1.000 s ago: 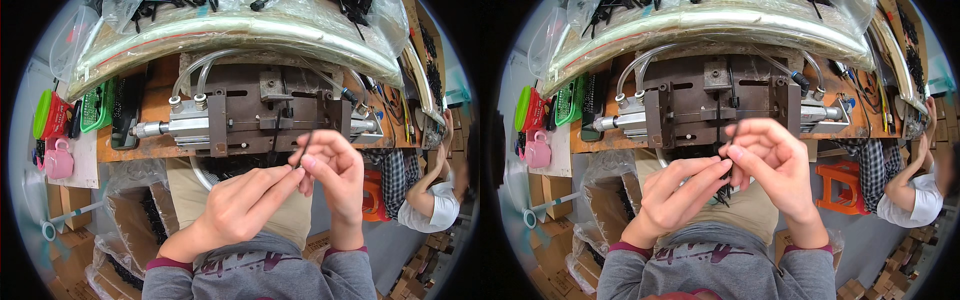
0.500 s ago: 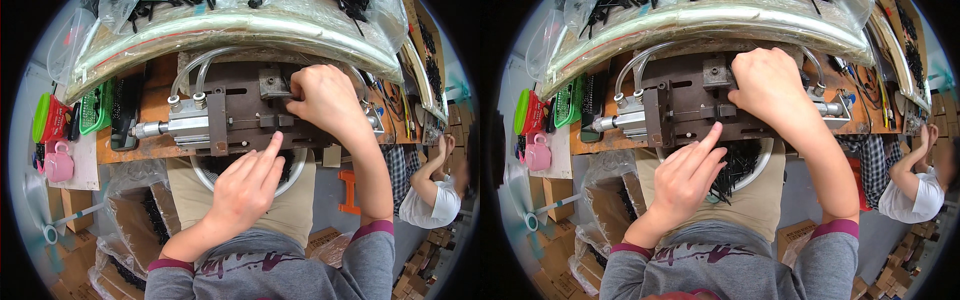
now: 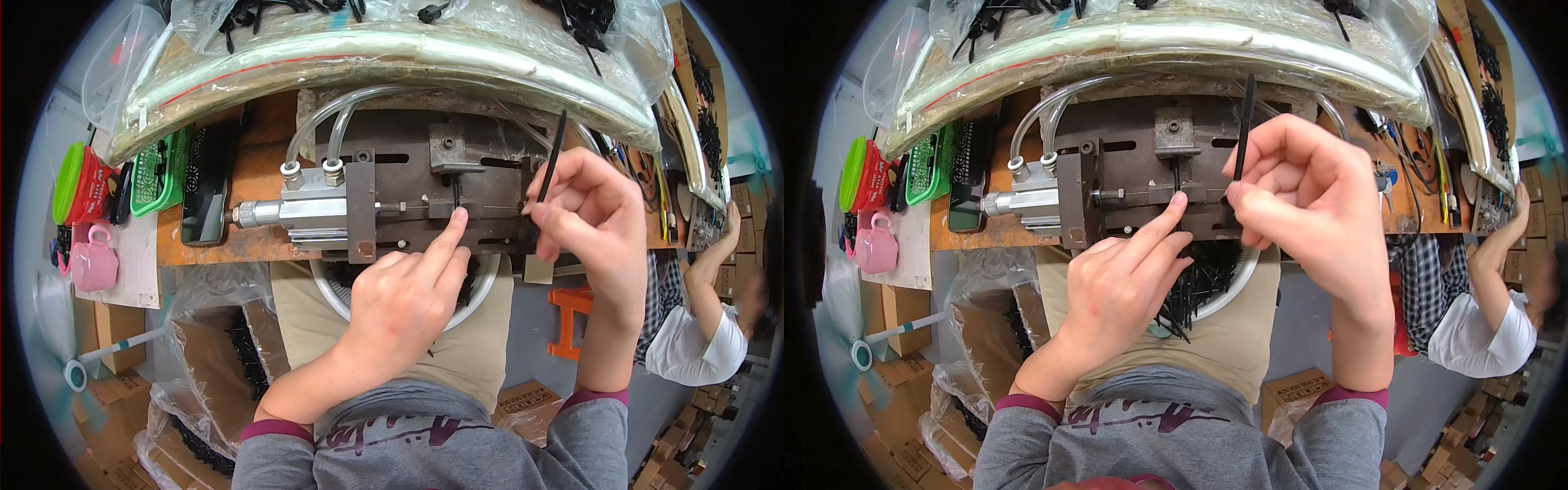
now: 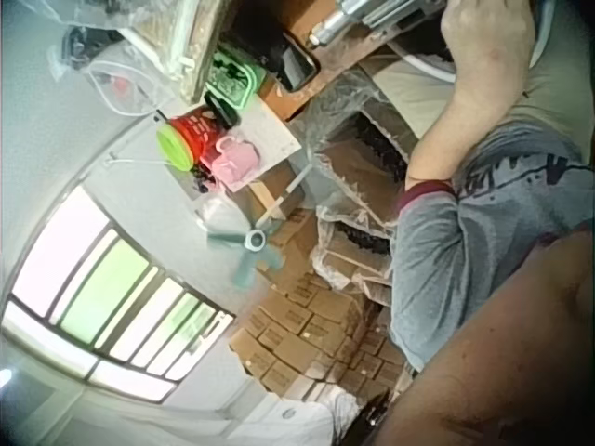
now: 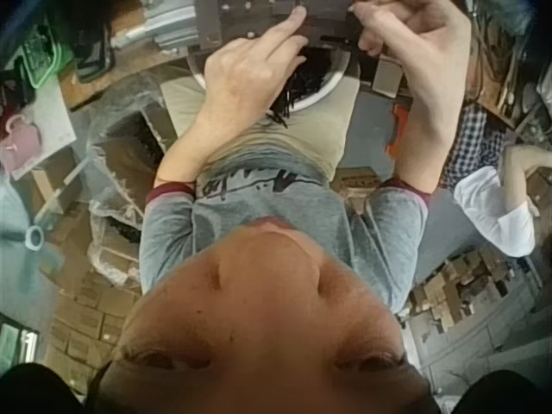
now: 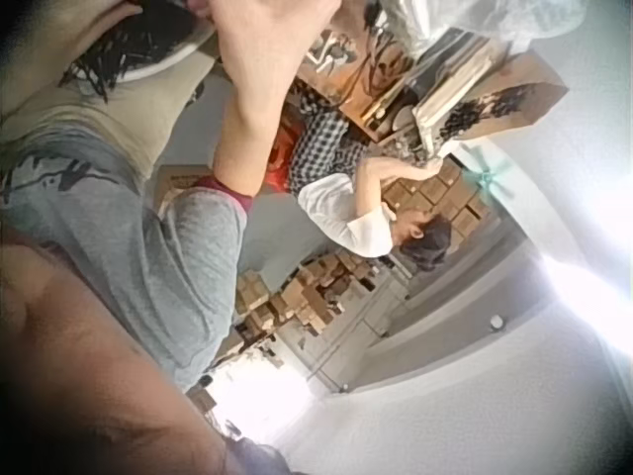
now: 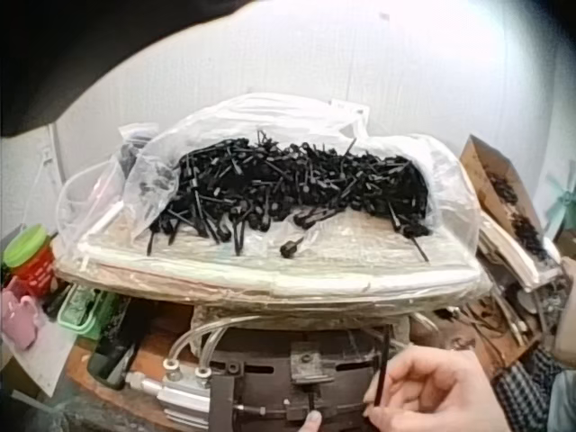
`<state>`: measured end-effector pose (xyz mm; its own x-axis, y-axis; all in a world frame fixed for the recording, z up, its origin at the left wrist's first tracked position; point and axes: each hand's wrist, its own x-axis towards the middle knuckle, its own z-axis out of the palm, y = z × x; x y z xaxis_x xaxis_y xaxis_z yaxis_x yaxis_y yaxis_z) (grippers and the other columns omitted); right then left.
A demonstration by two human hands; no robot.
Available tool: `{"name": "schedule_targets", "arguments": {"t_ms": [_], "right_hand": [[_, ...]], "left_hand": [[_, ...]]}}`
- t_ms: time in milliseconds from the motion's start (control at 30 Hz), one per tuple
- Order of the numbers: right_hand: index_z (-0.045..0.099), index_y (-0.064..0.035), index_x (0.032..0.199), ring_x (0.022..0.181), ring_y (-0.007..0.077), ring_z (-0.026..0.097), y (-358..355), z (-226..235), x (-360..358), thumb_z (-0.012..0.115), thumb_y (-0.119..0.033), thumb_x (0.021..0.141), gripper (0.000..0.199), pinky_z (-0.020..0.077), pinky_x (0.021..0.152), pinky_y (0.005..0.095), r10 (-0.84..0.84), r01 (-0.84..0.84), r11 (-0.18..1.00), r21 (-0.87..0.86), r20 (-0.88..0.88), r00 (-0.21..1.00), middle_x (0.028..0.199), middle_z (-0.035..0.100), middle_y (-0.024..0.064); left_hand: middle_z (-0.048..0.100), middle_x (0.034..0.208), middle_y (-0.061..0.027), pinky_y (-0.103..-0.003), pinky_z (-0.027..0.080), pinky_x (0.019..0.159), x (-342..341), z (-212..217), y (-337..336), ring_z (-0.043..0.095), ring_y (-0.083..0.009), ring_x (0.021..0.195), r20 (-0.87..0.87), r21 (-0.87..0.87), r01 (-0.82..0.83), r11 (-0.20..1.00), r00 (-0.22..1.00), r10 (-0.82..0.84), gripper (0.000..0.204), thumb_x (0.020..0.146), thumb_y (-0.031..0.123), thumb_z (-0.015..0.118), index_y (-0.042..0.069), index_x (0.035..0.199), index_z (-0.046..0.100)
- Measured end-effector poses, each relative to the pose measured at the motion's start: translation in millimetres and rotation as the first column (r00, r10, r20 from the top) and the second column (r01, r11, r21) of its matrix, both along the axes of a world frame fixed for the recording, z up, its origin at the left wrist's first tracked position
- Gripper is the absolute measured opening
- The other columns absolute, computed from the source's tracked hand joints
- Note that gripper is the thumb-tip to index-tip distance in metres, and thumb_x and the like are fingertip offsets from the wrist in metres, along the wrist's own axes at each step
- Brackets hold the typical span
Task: The person is assembling small black plastic components using a bench-mounted pneumatic press in a workshop environment.
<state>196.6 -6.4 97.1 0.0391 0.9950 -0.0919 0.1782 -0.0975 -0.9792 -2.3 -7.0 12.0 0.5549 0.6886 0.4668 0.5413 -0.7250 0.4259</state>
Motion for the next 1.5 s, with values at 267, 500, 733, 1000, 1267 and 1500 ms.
{"name": "schedule_targets", "arguments": {"t_ms": [267,500,733,1000,1267,1500], "right_hand": [[0.069,0.0068,0.095,0.058,0.0102,0.065,7.3,-1.8,-20.9,0.065,-0.007,0.093,0.014,0.0497,0.052,0.0203,0.231,-0.253,0.965,-0.068,-0.235,0.944,0.079,0.070,0.0088],[0.071,0.0008,0.104,0.056,0.0090,0.064,63.6,22.2,-29.7,0.065,-0.012,0.093,0.018,0.0496,0.051,0.0212,0.177,-0.246,0.951,0.187,0.324,0.929,0.075,0.070,0.0053],[0.068,-0.0027,0.097,0.103,0.0300,0.059,207.2,25.5,21.5,0.063,-0.003,0.080,0.018,0.0527,0.079,0.0424,-0.501,-0.599,0.635,0.488,0.850,0.161,0.102,0.061,0.0139],[0.062,-0.0028,0.103,0.100,0.0307,0.064,213.0,13.7,22.3,0.065,0.000,0.079,0.024,0.0551,0.083,0.0396,-0.421,-0.678,0.685,0.267,0.904,-0.069,0.098,0.063,0.0104],[0.057,-0.0054,0.107,0.093,0.0348,0.066,167.9,27.8,45.9,0.066,0.002,0.078,0.031,0.0538,0.080,0.0440,-0.178,-0.630,0.740,0.236,0.972,0.155,0.096,0.068,0.0111],[0.062,-0.0016,0.107,0.096,0.0345,0.065,167.3,29.4,43.6,0.064,0.001,0.080,0.027,0.0538,0.082,0.0430,-0.232,-0.664,0.718,0.209,0.971,0.055,0.101,0.065,0.0139]], "left_hand": [[0.070,0.108,-0.0169,-0.030,0.059,0.072,-9.1,20.9,1.3,0.070,-0.0241,0.086,0.619,-0.056,0.063,0.996,0.785,-0.015,0.040,0.070,0.001,0.085,-0.002,0.106,0.068],[0.065,0.101,-0.0090,-0.030,0.057,0.068,-30.1,29.3,4.4,0.065,-0.0187,0.085,0.457,-0.014,-0.023,1.000,0.889,0.027,0.039,0.068,-0.005,0.083,0.002,0.105,0.073],[0.065,0.126,-0.0163,-0.030,0.056,0.068,-15.4,8.1,-0.3,0.069,-0.0206,0.079,0.190,0.022,0.014,1.000,0.982,-0.018,0.028,0.070,0.006,0.080,-0.001,0.095,0.070],[0.065,0.127,-0.0161,-0.029,0.053,0.062,-1.1,-12.6,-0.3,0.067,-0.0194,0.066,0.048,0.081,0.011,0.997,0.999,-0.015,0.025,0.071,0.009,0.078,0.001,0.093,0.069],[0.065,0.127,-0.0157,-0.029,0.052,0.059,2.5,-13.3,-0.7,0.066,-0.0196,0.062,0.021,0.076,0.010,0.997,1.000,-0.011,0.025,0.071,0.009,0.079,0.002,0.092,0.069],[0.064,0.129,-0.0151,-0.029,0.052,0.059,0.6,-12.2,0.4,0.065,-0.0196,0.060,-0.001,0.095,0.021,0.995,1.000,-0.021,0.024,0.072,0.008,0.079,0.003,0.093,0.069]]}}
